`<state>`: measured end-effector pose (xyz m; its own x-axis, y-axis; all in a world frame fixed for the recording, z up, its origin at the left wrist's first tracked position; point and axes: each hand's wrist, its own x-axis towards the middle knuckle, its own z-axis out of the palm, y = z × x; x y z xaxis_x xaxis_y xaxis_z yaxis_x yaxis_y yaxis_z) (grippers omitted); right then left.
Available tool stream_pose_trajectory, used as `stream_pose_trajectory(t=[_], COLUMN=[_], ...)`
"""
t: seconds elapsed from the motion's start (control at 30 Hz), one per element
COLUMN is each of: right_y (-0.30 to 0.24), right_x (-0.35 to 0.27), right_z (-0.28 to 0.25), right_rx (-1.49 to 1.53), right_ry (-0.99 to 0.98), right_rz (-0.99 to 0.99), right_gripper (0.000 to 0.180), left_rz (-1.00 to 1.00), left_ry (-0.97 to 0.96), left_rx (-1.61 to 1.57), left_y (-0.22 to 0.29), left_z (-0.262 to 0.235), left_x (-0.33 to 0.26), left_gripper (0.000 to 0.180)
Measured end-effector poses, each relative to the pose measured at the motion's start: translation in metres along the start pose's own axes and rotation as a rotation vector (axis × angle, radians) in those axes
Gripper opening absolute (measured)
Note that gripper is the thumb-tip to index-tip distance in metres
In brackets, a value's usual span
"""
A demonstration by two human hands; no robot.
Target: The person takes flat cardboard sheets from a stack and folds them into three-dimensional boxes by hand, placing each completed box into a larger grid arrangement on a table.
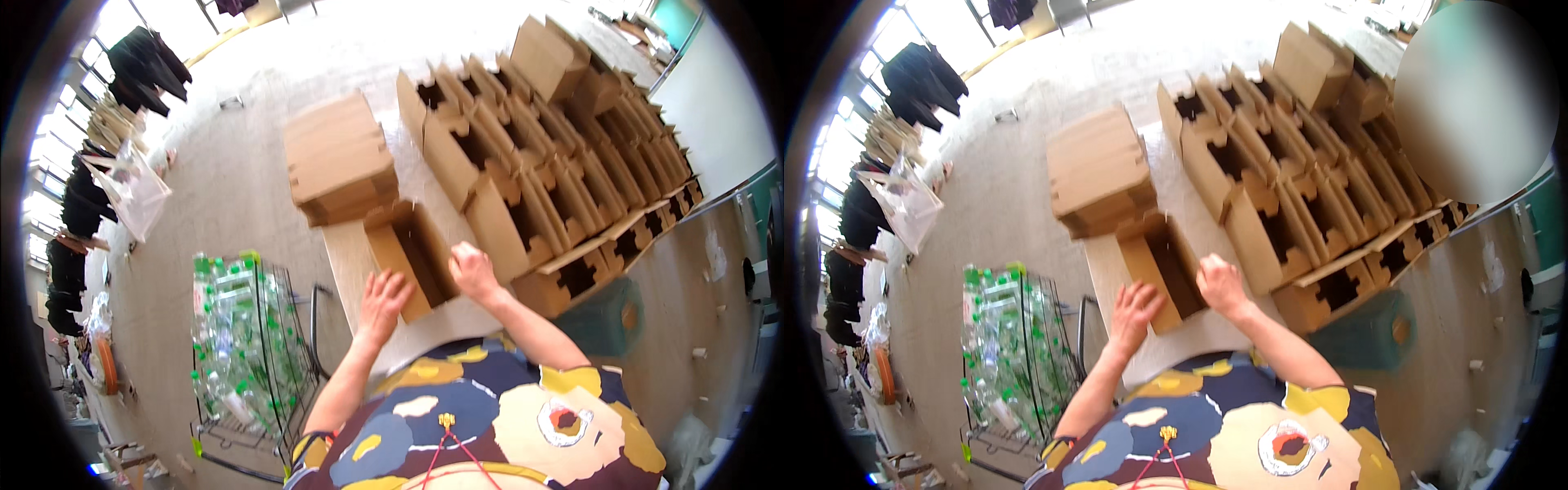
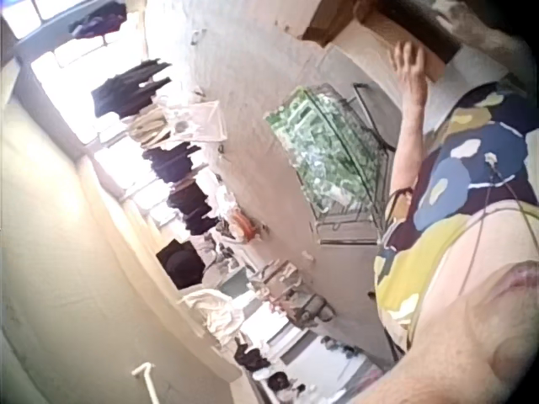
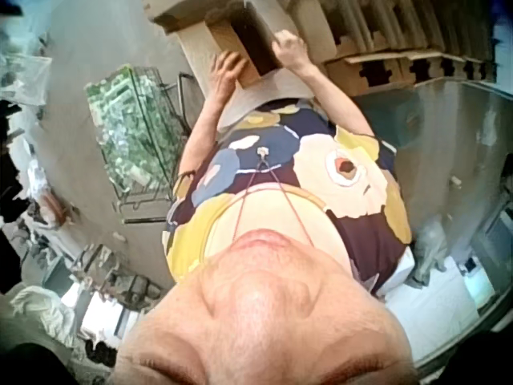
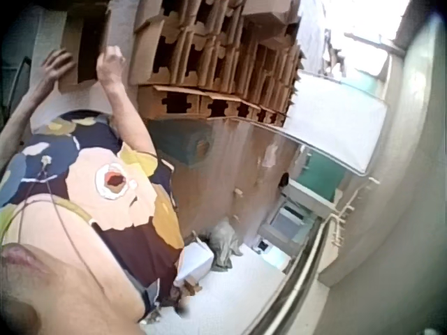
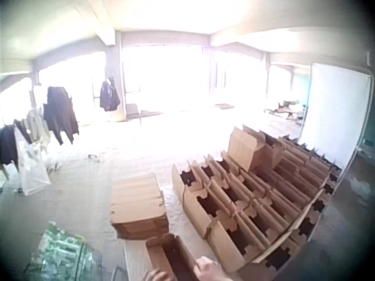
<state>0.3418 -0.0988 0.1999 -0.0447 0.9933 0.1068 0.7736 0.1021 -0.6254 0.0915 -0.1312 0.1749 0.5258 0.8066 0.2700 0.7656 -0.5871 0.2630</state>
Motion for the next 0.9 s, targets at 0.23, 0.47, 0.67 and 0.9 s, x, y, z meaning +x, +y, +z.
stream_pose_trajectory(t=[0.23,0.47,0.67,0.9], right_y=[0.004,0.012,0.002,0.006], right_x=[-0.007,-0.005,-0.003,-0.006], right_z=[0.016,0.018,0.012,0.022], right_rx=[0.091,0.083,0.081,0.119], right_ry=[-0.018,-0.066,-0.151,-0.128], right_rz=[0.076,0.111,0.133,0.108], right_gripper=[0.026,0.031,0.031,0.031], left_rz=[-0.179,-0.118,-0.178,-0.294], left_ry=[0.018,-0.028,0.082,0.147], left_rx=[-0.435,-0.538,-0.501,-0.306], left_y=[0.029,0.049,0.054,0.038], left_z=[-0.025,-0.029,-0.016,0.006], left_x=[-0.009,-0.009,-0.001,0.012], left_gripper=[0.034,0.053,0.018,0.013])
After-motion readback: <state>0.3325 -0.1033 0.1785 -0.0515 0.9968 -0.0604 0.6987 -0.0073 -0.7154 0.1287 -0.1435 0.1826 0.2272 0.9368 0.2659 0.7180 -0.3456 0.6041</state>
